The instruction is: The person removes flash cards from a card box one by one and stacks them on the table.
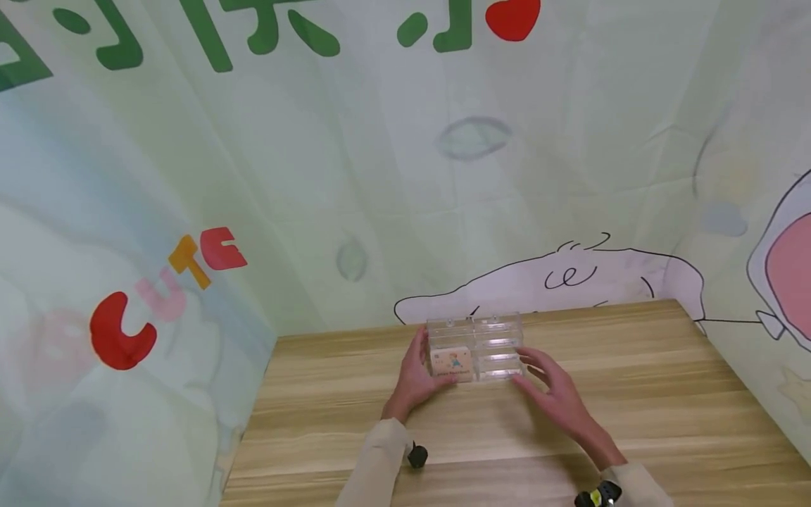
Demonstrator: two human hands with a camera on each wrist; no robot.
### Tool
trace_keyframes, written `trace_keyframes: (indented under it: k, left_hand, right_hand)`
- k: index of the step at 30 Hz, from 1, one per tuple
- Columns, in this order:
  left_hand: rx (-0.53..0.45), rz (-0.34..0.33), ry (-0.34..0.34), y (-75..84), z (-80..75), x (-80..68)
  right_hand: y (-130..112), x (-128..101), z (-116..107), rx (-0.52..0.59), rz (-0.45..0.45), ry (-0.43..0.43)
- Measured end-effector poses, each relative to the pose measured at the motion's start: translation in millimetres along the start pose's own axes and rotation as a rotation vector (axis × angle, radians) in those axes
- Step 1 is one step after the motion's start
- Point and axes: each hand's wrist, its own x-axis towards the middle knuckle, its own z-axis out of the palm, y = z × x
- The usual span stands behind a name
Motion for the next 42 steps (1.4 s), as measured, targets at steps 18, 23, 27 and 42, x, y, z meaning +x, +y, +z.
trace_keyframes:
  k: [18, 23, 27, 42]
  left_hand:
    - [0.020, -0.017, -0.057, 4.4, -2.8, 1.1]
    - [0.023, -0.002, -0.054, 4.1, -3.4, 0.5]
    - [0.031, -0.007, -0.059, 3.3, -3.9, 0.3]
    - [0.065, -0.062, -0.081, 2.1, -3.3, 3.1]
  right_hand:
    - [1.1, 37.9, 50.7, 0.048, -0.034, 0.008]
    - [5.9, 44.4, 62.2, 0.026, -0.049, 0.016]
    - [8.5, 46.1, 67.6, -0.015, -0.021, 0.032]
    - [9.3, 48.0, 78.5, -0.111, 0.059, 0.035]
